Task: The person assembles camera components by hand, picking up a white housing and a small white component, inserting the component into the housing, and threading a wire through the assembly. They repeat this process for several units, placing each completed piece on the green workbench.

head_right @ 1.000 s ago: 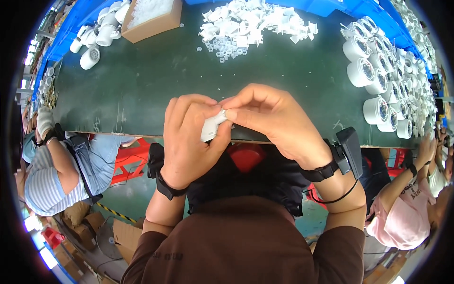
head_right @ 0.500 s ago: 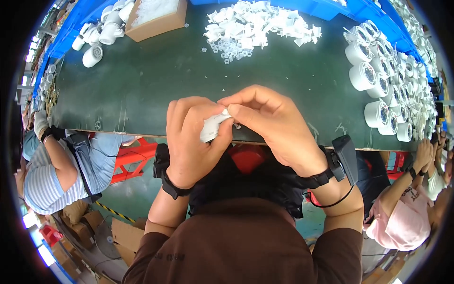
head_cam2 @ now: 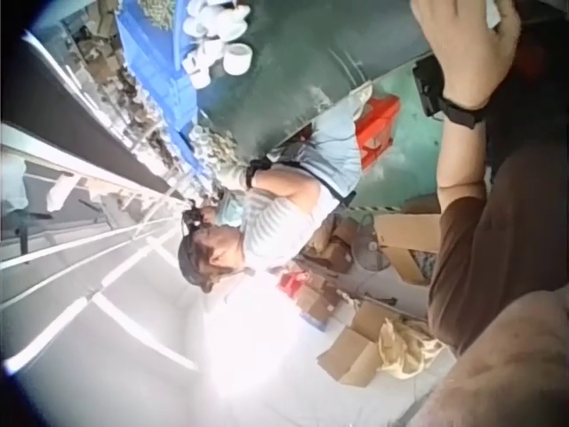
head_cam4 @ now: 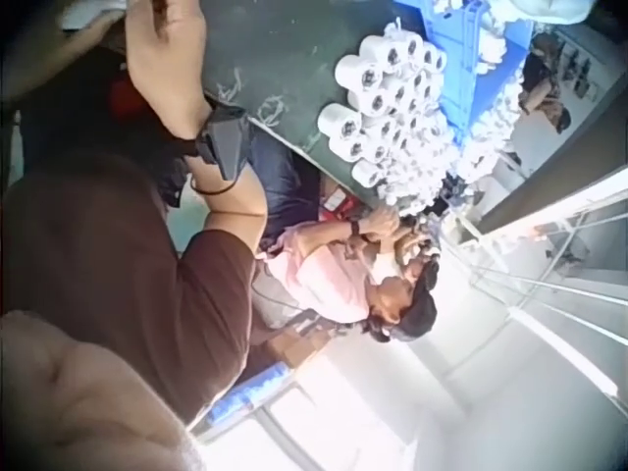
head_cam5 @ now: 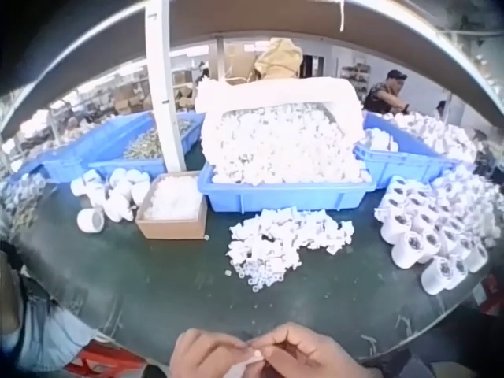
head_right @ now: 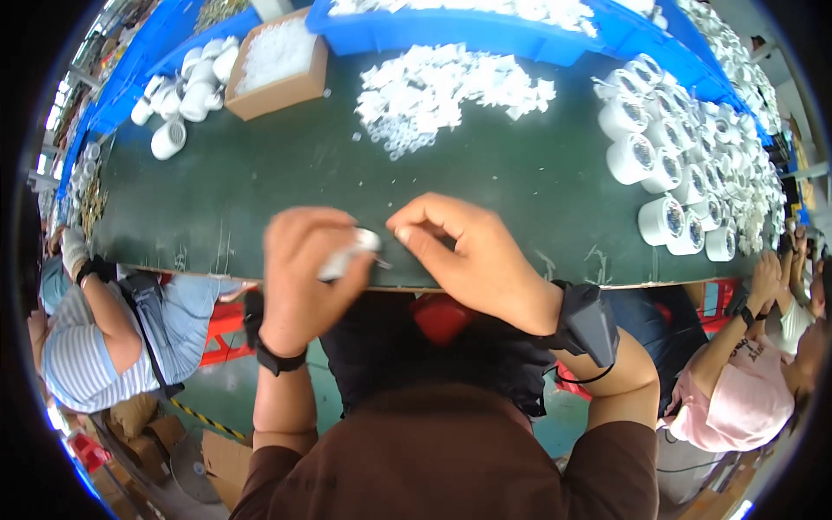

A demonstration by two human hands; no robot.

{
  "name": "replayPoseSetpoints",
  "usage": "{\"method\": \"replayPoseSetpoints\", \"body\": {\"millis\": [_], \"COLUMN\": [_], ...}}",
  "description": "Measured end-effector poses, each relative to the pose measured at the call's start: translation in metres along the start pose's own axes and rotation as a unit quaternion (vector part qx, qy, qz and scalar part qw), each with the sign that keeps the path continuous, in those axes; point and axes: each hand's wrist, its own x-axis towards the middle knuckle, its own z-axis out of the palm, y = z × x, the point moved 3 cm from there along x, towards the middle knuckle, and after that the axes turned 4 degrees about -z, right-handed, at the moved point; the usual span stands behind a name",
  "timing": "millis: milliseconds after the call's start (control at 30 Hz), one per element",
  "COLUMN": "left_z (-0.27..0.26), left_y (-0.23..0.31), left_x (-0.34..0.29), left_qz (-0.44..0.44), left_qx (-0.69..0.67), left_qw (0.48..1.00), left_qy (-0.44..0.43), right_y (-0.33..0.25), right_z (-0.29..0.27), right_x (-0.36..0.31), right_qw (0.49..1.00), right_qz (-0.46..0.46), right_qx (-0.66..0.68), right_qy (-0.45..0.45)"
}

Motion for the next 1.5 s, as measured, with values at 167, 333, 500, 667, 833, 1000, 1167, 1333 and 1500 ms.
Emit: {"method": "replayPoseSetpoints", "body": {"millis": [167,333,500,667,833,1000,1167,1333,1500], "left_z": [-0.045,-0.027,-0.002,0.015,0.039,0.043,0.031,0.027,0.025], "left_y": [-0.043,-0.035,-0.009,0.016,0.04,0.039,0.032,0.037,0.031], "left_x": [-0.015,-0.027,-0.022,-0.016,-0.003,0.003,-0.001,0.002,0.001], "left_qz": [-0.14,-0.161,-0.159,-0.121,-0.11,-0.124,-0.12,-0.116,-0.16], "left_qx": [0.28,0.192,0.128,-0.012,-0.137,-0.267,-0.174,-0.113,-0.129], "left_qw": [0.939,0.962,0.976,0.992,0.982,0.956,0.977,0.987,0.978], "left_qy": [0.141,0.111,0.075,-0.008,-0.072,0.002,0.016,0.01,0.029], "right_y": [-0.016,-0.002,0.021,-0.013,-0.01,-0.001,0.002,-0.015,-0.012], "right_z": [-0.062,-0.161,-0.165,-0.082,-0.026,0.018,0.002,0.003,0.009], "right_x": [0.001,-0.03,-0.06,-0.059,-0.049,-0.041,-0.023,0.003,-0.004], "right_qw": [0.848,0.556,0.595,0.781,0.938,0.974,0.992,0.969,0.975], "right_qz": [-0.202,0.027,0.048,-0.019,-0.157,-0.175,0.0,-0.007,0.006], "right_qx": [-0.452,-0.77,-0.754,-0.584,-0.285,-0.129,0.114,0.246,0.218], "right_qy": [0.188,0.311,0.273,0.22,0.121,0.059,0.051,0.022,0.038]}}
